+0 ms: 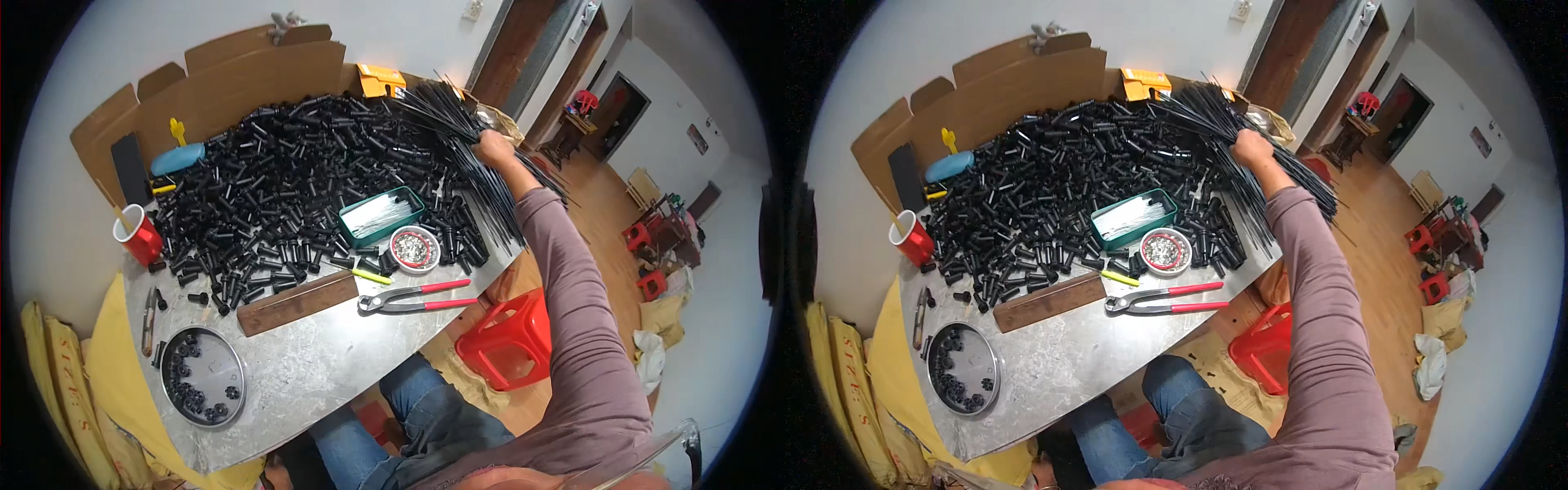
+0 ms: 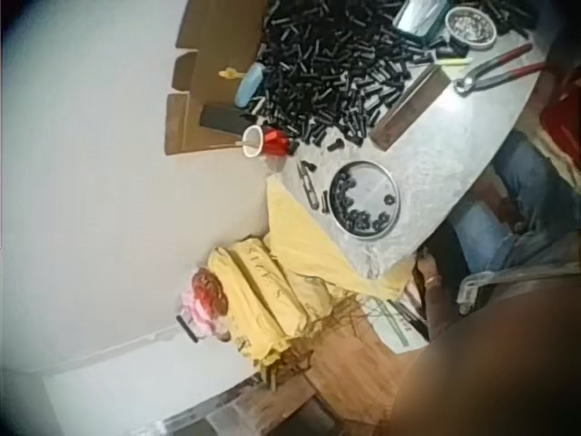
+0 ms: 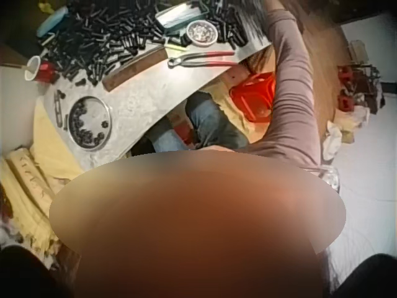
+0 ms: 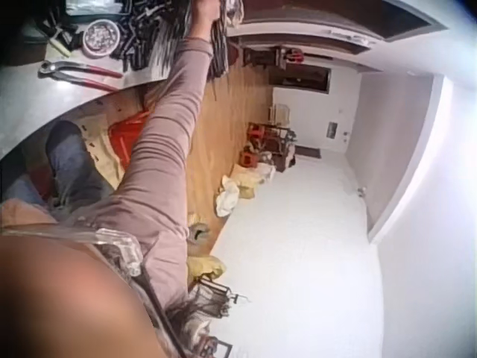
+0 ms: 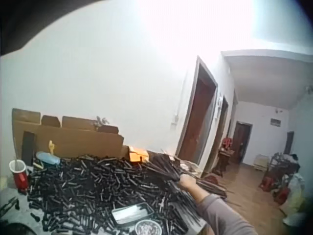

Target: Manually assembling small connectors onto black plastic rods at a workbench.

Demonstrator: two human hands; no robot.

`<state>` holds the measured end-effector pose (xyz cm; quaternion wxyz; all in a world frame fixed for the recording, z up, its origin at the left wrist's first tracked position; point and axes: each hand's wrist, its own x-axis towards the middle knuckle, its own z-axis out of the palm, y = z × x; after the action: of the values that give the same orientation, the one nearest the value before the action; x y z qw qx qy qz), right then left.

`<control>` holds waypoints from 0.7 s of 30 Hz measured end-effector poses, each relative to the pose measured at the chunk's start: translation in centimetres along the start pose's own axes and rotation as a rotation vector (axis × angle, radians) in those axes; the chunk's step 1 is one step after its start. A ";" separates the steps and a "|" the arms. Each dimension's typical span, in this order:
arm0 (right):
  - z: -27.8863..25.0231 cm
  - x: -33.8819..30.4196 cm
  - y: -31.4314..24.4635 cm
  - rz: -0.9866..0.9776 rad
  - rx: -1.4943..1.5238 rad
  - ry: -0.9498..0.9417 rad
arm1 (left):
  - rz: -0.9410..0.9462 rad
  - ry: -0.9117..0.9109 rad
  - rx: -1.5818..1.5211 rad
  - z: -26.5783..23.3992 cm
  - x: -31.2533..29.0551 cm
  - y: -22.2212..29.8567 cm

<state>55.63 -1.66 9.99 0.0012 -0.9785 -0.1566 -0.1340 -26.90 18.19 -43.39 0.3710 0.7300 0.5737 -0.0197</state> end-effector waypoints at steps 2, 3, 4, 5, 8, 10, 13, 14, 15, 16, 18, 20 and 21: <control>0.0 -2.2 -2.6 -0.005 0.023 0.048 | -0.039 0.077 -0.092 -0.7 0.1 -0.2; -0.3 -2.6 -2.4 -0.007 0.004 0.040 | -0.042 0.104 -0.140 -1.1 0.3 0.1; -0.7 -3.1 -1.5 0.003 -0.027 0.030 | -0.026 0.108 -0.133 -1.9 -0.3 2.6; -1.2 -3.2 -0.7 0.018 -0.018 0.034 | -0.040 0.036 -0.152 -2.2 -1.4 5.3; -2.7 -3.7 -1.9 -0.046 0.060 0.080 | 0.012 0.097 -0.265 -3.3 -3.8 3.3; -2.7 -3.4 -1.5 -0.045 0.019 -0.020 | 0.077 0.000 -0.092 -3.3 -5.6 3.3; -3.1 -3.7 -0.9 -0.069 0.051 0.022 | 0.087 -0.008 -0.210 -3.8 -6.7 2.2; -3.2 -3.7 -0.7 -0.045 0.069 0.101 | 0.109 -0.042 -0.210 -4.1 -7.2 2.1; -2.8 -3.6 1.1 -0.038 0.050 0.103 | 0.109 -0.093 -0.067 -5.9 -8.3 7.4; -3.1 -3.5 0.9 -0.042 0.069 0.107 | 0.108 -0.074 -0.062 -6.1 -9.1 7.3; -3.8 -3.3 1.4 -0.032 0.124 0.163 | 0.242 -0.058 -0.269 -5.5 -9.6 6.4; -4.1 -2.8 0.4 -0.056 0.139 0.216 | 0.207 -0.040 -0.123 -4.1 -8.3 2.3; -4.5 -3.1 -1.2 -0.081 0.143 0.222 | 0.131 -0.100 -0.207 -3.5 -8.4 -1.0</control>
<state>51.25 -1.72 13.42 0.0829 -0.9480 -0.2039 -0.2297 -32.01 13.33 -37.51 0.4730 0.7219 0.5044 0.0277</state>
